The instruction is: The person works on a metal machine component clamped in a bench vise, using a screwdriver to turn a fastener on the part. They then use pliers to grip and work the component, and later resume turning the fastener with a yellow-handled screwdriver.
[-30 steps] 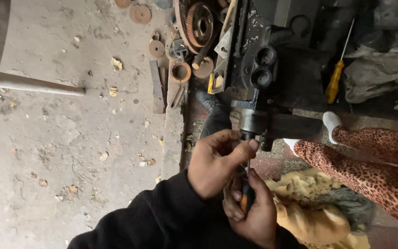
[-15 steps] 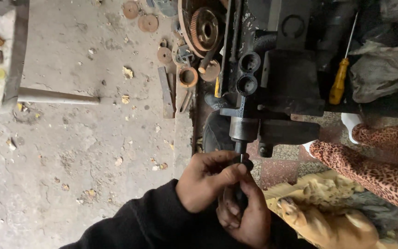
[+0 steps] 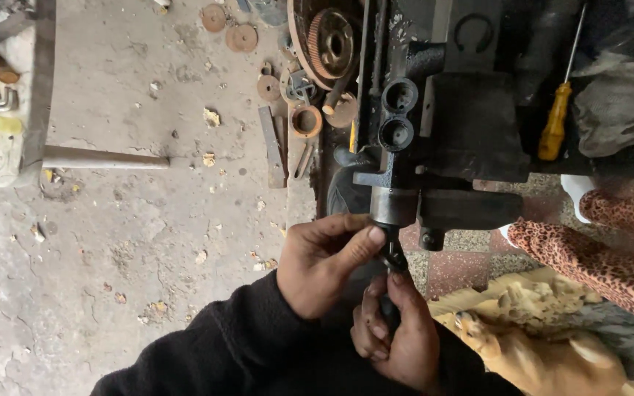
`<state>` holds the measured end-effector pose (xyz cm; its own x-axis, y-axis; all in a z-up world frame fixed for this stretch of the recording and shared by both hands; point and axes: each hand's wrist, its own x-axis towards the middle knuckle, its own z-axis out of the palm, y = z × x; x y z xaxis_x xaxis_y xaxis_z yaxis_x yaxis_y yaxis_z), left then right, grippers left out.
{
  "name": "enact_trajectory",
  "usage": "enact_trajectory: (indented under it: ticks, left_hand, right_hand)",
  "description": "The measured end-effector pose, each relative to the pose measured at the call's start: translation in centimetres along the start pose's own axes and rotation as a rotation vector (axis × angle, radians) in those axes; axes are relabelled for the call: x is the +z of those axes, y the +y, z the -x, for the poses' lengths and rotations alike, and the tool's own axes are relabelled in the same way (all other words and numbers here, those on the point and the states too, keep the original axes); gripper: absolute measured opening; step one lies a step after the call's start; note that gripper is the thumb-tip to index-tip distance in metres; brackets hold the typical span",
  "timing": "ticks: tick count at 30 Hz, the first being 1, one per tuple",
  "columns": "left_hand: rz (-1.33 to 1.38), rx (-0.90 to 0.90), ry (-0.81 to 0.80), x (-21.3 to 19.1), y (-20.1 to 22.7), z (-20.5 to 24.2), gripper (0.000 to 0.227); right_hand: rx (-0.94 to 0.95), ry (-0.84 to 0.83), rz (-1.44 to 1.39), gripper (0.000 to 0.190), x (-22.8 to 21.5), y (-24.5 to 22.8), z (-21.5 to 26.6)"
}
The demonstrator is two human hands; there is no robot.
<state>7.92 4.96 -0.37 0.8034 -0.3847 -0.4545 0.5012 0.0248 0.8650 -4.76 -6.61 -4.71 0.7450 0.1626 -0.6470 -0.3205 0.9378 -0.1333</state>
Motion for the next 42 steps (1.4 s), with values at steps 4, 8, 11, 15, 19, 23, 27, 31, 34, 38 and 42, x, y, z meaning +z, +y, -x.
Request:
enact_trajectory:
  ticks: [4, 8, 11, 15, 19, 23, 27, 31, 34, 38, 42]
  left_hand:
    - [-0.013, -0.065, 0.060, 0.4, 0.2, 0.2, 0.021]
    - [-0.136, 0.148, 0.180, 0.5, 1.3, 0.7, 0.013]
    - [-0.452, 0.392, 0.209, 0.2, 2.0, 1.1, 0.011]
    - [-0.595, 0.581, 0.142, 0.0, 2.3, 1.2, 0.017]
    - [-0.691, 0.656, 0.142, 0.0, 1.9, 1.3, 0.020]
    - [-0.681, 0.677, 0.163, 0.0, 1.3, 1.1, 0.020]
    - [-0.685, 0.731, 0.165, 0.0, 1.0, 1.1, 0.024]
    - [-0.714, 0.751, 0.149, -0.1, 1.0, 1.0, 0.027]
    - [-0.758, 0.792, 0.145, -0.3, 1.0, 0.7, 0.029]
    - [-0.764, 0.796, 0.106, -0.8, 1.5, 0.7, 0.029]
    - [-0.879, 0.902, 0.093, -0.9, 1.9, 0.3, 0.032]
  right_hand:
    - [0.013, -0.054, -0.004, 0.039, -0.4, -0.2, 0.0]
    - [0.028, -0.070, -0.006, 0.039, -0.5, -0.5, -0.2]
    - [0.040, -0.077, -0.002, 0.039, -0.4, -0.7, -0.1]
    - [0.054, -0.068, -0.010, 0.039, -0.4, -0.7, -0.1]
    - [0.034, -0.027, 0.003, 0.039, -0.2, -0.7, 0.0]
    - [0.045, -0.057, 0.019, 0.039, 0.0, -1.0, 0.1]
    - [0.040, -0.083, 0.028, 0.040, -0.1, -1.0, 0.0]
    - [0.049, -0.093, 0.021, 0.039, -0.3, -1.0, 0.0]
    - [0.045, -0.085, -0.005, 0.040, -0.1, -1.0, 0.0]
    - [0.043, -0.107, 0.006, 0.039, 0.3, -1.1, 0.1]
    - [0.063, -0.047, 0.046, 0.039, 0.7, -1.4, 0.2]
